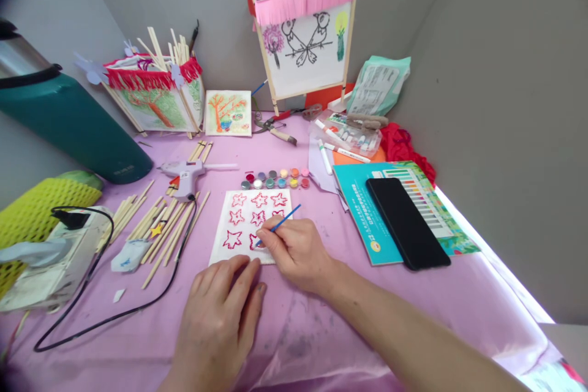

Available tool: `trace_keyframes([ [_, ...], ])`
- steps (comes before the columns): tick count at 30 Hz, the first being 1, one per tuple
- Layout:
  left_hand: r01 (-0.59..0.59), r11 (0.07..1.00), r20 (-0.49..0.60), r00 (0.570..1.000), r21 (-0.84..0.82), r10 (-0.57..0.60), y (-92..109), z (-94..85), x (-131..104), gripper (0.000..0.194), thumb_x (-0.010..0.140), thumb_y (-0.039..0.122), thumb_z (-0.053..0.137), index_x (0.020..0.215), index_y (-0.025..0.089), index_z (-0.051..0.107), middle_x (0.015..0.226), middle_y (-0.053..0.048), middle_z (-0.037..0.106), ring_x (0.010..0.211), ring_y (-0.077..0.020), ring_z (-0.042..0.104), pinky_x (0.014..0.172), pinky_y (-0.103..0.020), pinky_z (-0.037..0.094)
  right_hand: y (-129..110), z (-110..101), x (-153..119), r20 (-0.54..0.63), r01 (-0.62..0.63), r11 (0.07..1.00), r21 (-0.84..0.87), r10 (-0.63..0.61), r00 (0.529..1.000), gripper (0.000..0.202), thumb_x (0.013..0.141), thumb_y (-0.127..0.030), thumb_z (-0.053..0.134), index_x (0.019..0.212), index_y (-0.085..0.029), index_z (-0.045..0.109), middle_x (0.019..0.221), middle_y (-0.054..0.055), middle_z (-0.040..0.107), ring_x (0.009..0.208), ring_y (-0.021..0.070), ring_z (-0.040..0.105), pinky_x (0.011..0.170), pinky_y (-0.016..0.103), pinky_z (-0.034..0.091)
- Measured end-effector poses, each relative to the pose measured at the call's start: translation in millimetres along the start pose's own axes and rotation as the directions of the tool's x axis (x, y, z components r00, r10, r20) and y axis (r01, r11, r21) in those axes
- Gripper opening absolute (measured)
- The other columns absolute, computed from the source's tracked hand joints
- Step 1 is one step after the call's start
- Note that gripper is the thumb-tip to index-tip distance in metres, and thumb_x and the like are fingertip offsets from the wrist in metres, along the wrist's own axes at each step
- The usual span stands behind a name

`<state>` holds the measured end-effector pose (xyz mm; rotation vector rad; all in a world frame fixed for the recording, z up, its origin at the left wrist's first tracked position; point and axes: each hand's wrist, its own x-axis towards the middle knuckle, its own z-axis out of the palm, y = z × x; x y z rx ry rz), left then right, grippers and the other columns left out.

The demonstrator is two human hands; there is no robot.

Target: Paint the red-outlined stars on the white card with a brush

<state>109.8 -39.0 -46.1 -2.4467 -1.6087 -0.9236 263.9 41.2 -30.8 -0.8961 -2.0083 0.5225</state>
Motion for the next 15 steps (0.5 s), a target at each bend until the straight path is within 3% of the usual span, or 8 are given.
trace_keyframes([
  [15,-0.009,1.000,-0.023,1.000,0.003,0.009,-0.1,-1.3,2.0,0.027,0.083,0.015,0.054,0.110,0.015,0.058,0.103,-0.010,0.061,0.091,-0.0217,0.054,0.078,-0.039,0.043,-0.1,-0.5,-0.7,-0.031,-0.032,0.998,-0.061,0.031,0.999,0.036,0.095,-0.023,0.040,0.066,-0.017,0.060,0.064,0.002,0.063,0.052,0.0097,0.055,0.053,0.023,0.042],
])
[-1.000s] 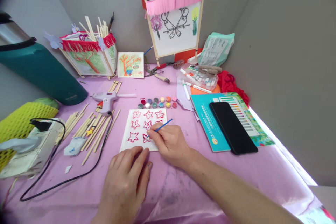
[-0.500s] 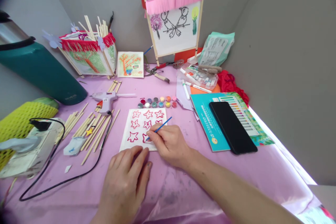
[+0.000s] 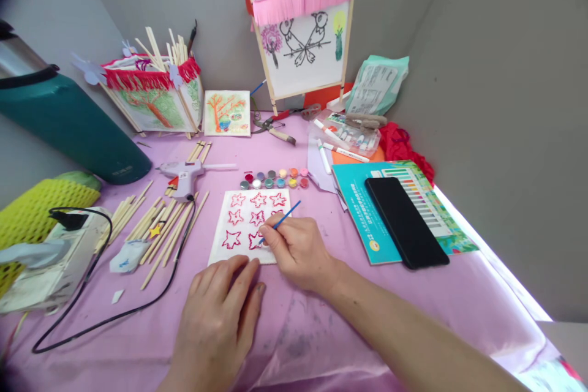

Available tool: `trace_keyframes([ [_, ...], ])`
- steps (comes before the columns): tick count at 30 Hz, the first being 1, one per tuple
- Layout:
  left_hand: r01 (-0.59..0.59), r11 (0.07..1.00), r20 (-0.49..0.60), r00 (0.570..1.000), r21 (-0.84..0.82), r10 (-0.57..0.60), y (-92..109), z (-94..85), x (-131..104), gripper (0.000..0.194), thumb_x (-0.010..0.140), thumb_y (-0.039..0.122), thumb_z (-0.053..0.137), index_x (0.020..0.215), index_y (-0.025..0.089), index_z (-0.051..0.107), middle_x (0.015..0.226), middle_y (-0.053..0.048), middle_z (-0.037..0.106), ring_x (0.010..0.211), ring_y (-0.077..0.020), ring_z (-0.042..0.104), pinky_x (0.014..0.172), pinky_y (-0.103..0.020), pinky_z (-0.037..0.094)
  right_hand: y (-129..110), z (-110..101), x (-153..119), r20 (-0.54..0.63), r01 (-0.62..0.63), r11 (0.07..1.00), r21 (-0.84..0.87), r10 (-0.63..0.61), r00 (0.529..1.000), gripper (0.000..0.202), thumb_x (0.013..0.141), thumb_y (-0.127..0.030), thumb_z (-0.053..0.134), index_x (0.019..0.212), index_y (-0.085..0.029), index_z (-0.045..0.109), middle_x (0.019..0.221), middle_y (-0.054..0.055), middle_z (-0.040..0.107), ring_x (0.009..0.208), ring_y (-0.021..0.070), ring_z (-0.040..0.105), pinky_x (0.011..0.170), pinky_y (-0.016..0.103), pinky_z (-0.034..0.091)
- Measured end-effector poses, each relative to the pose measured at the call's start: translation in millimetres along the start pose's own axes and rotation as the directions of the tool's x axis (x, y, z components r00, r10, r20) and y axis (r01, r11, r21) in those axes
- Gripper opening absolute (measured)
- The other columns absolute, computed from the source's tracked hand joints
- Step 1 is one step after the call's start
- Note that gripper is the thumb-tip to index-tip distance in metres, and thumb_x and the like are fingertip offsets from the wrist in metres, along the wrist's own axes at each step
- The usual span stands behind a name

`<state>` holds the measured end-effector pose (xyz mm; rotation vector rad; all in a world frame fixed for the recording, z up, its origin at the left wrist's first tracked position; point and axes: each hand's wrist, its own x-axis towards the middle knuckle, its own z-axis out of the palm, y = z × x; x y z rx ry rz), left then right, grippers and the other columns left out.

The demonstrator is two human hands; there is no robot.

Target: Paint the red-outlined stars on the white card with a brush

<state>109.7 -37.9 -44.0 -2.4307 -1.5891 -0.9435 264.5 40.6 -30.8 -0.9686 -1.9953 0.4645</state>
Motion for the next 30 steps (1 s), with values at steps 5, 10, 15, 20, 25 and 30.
trace_keyframes([
  [5,0.006,1.000,0.014,1.000,-0.004,-0.006,-0.2,0.1,-1.0,0.029,0.083,0.015,0.055,0.112,0.014,0.057,0.104,-0.010,0.060,0.092,-0.0221,0.053,0.078,-0.040,0.043,1.4,0.1,-0.4,-0.017,0.008,1.000,0.012,-0.008,1.000,0.035,0.094,-0.023,0.041,0.065,-0.017,0.059,0.064,0.002,0.063,0.055,0.0104,0.057,0.053,0.023,0.043],
  [10,0.006,1.000,0.017,1.000,-0.008,-0.006,0.1,0.1,-1.5,0.030,0.083,0.014,0.055,0.112,0.013,0.058,0.104,-0.010,0.060,0.091,-0.0221,0.053,0.078,-0.040,0.043,2.4,-0.4,-0.8,-0.035,0.006,1.000,0.020,-0.005,0.999,0.030,0.094,-0.021,0.043,0.068,-0.018,0.059,0.065,0.002,0.065,0.056,0.0106,0.059,0.054,0.023,0.044],
  [15,-0.002,1.000,0.016,1.000,-0.005,0.002,-0.1,1.2,-1.0,0.030,0.083,0.015,0.056,0.112,0.012,0.058,0.104,-0.011,0.060,0.092,-0.0225,0.053,0.078,-0.041,0.043,1.9,-1.0,-0.2,-0.030,0.003,1.000,0.025,-0.002,1.000,0.029,0.093,-0.021,0.043,0.068,-0.018,0.057,0.062,0.001,0.063,0.054,0.0103,0.058,0.053,0.022,0.043],
  [20,-0.006,1.000,0.012,1.000,-0.007,0.006,-0.2,1.4,-1.6,0.031,0.082,0.014,0.057,0.113,0.012,0.058,0.104,-0.011,0.060,0.092,-0.0225,0.052,0.078,-0.040,0.042,1.6,-2.3,0.2,-0.022,-0.004,1.000,0.025,0.005,1.000,0.029,0.093,-0.020,0.043,0.067,-0.018,0.056,0.061,0.001,0.062,0.053,0.0099,0.057,0.053,0.022,0.042],
  [25,-0.002,1.000,0.010,1.000,-0.013,0.002,-0.6,1.9,-1.5,0.029,0.083,0.014,0.056,0.112,0.012,0.058,0.104,-0.011,0.060,0.092,-0.0222,0.052,0.079,-0.040,0.042,2.9,-2.7,0.0,-0.014,-0.014,0.999,0.029,0.014,1.000,0.031,0.094,-0.020,0.042,0.066,-0.017,0.055,0.060,0.001,0.060,0.052,0.0095,0.055,0.052,0.022,0.040],
  [30,-0.001,1.000,0.008,1.000,-0.010,0.001,-1.1,1.8,-1.2,0.030,0.083,0.015,0.056,0.112,0.012,0.058,0.104,-0.010,0.060,0.093,-0.0223,0.052,0.079,-0.040,0.042,4.9,-2.5,-0.9,-0.026,-0.003,1.000,0.031,0.004,1.000,0.032,0.093,-0.020,0.042,0.064,-0.018,0.054,0.059,0.001,0.059,0.053,0.0098,0.055,0.053,0.022,0.040],
])
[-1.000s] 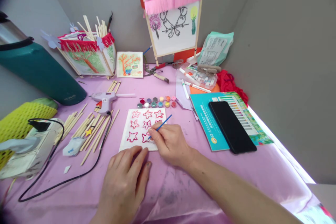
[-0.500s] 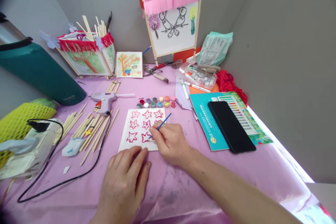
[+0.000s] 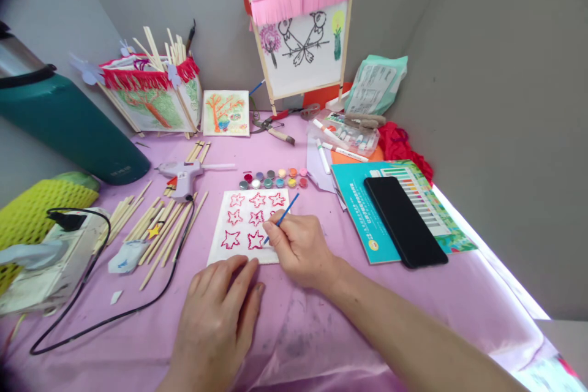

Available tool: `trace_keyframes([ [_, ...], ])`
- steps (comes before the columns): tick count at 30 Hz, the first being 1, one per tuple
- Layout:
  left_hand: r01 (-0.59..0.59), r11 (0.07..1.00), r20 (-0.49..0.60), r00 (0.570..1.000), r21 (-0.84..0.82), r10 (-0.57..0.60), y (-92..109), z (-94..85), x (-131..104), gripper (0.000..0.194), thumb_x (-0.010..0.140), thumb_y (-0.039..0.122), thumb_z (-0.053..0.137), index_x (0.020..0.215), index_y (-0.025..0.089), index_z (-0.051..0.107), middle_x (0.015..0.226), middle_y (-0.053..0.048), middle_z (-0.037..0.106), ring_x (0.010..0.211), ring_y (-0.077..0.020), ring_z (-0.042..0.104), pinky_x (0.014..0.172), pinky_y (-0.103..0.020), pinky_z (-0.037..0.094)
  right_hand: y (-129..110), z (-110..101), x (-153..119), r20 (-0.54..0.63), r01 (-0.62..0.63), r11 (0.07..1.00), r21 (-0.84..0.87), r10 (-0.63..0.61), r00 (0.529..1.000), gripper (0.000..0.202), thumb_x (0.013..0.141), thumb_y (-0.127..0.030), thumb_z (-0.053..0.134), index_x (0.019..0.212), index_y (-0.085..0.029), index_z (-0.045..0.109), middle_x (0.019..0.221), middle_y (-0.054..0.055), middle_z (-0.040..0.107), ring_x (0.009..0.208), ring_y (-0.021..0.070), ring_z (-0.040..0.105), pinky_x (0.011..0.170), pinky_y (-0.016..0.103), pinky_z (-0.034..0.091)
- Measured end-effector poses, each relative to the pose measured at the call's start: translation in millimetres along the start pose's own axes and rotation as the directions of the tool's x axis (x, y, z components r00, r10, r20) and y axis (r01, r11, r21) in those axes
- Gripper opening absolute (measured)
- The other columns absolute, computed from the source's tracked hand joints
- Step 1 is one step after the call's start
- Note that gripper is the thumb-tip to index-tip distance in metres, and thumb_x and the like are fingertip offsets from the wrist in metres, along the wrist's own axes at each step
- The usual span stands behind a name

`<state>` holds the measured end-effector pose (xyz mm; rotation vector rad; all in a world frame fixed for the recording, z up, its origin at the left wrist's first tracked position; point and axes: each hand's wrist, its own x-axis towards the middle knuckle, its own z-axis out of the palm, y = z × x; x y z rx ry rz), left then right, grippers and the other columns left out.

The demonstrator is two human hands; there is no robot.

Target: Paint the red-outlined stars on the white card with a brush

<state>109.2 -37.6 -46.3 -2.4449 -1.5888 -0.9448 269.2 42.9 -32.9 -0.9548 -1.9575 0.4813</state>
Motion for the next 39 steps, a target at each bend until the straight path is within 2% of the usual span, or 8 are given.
trace_keyframes([
  [7,-0.002,1.000,0.003,1.000,0.003,0.002,0.5,0.1,0.2,0.030,0.083,0.016,0.056,0.113,0.012,0.058,0.104,-0.010,0.060,0.092,-0.0221,0.052,0.079,-0.040,0.042,1.6,-0.6,0.2,-0.010,0.007,1.000,-0.011,-0.007,1.000,0.033,0.093,-0.019,0.042,0.061,-0.018,0.051,0.061,0.001,0.060,0.055,0.0103,0.056,0.053,0.023,0.040],
  [18,0.000,1.000,-0.004,1.000,0.005,0.000,0.7,-0.5,-1.2,0.029,0.083,0.016,0.056,0.112,0.012,0.058,0.104,-0.010,0.060,0.092,-0.0224,0.053,0.078,-0.040,0.043,2.1,-0.2,-0.4,0.000,0.012,1.000,-0.016,-0.012,1.000,0.029,0.094,-0.019,0.040,0.070,-0.018,0.056,0.068,0.002,0.061,0.060,0.0114,0.058,0.056,0.024,0.043],
  [39,-0.006,1.000,-0.004,1.000,0.006,0.006,1.3,-0.1,-0.1,0.030,0.082,0.015,0.056,0.112,0.012,0.058,0.104,-0.011,0.060,0.092,-0.0224,0.053,0.078,-0.040,0.043,4.1,0.5,-0.5,-0.007,0.011,0.999,-0.042,-0.012,1.000,0.024,0.094,-0.019,0.039,0.076,-0.019,0.054,0.072,0.002,0.062,0.063,0.0118,0.059,0.057,0.025,0.045],
])
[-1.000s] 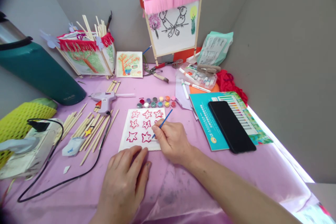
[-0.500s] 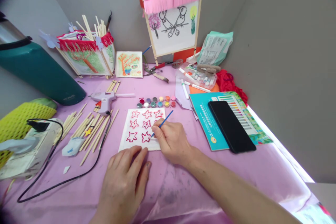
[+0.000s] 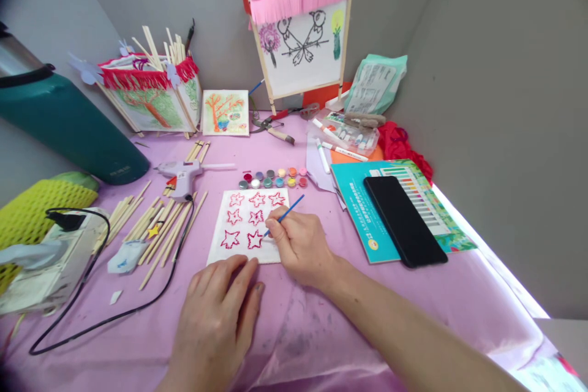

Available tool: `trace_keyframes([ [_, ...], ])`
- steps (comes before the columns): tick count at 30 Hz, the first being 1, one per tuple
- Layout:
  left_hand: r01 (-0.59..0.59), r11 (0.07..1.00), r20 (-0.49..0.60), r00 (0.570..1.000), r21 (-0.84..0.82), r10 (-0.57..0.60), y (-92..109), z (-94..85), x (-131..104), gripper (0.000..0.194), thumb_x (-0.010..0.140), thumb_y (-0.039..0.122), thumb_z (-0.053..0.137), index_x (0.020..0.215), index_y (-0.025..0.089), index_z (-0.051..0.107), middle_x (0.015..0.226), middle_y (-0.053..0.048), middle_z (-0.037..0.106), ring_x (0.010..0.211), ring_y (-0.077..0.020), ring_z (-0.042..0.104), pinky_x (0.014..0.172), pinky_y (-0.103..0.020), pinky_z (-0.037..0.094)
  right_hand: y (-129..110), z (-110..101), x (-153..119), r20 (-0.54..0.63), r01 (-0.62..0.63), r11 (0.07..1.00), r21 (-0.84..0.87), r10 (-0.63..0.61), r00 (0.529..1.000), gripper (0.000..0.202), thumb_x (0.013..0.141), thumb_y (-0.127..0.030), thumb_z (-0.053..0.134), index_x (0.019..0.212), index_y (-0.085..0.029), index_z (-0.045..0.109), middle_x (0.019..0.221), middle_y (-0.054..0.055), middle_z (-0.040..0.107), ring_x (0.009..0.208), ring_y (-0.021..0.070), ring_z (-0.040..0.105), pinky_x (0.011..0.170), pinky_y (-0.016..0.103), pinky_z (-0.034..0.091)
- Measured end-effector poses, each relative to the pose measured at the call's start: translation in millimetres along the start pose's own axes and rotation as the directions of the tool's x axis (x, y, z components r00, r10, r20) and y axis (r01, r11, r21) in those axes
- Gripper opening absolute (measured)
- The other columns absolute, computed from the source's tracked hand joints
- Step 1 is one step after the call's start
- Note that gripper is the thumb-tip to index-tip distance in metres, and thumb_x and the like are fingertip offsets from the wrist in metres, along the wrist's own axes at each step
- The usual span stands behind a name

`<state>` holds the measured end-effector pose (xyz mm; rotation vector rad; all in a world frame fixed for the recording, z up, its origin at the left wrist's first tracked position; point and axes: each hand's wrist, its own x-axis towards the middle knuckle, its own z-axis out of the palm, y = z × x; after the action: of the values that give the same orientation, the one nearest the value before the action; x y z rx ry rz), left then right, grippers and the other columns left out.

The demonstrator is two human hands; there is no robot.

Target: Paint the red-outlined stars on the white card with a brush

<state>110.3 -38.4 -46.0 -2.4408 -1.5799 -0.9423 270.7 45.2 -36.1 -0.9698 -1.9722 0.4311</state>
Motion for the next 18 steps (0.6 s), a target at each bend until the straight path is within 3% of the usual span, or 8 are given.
trace_keyframes([
  [18,0.009,1.000,0.026,1.000,0.003,-0.009,0.1,-1.0,-0.5,0.030,0.083,0.015,0.056,0.113,0.013,0.058,0.104,-0.011,0.060,0.092,-0.0224,0.053,0.078,-0.041,0.043,-0.7,-0.2,0.8,-0.010,-0.033,0.998,-0.049,0.032,0.999,0.029,0.095,-0.021,0.039,0.072,-0.018,0.057,0.070,0.003,0.062,0.062,0.0122,0.060,0.057,0.024,0.044],
])
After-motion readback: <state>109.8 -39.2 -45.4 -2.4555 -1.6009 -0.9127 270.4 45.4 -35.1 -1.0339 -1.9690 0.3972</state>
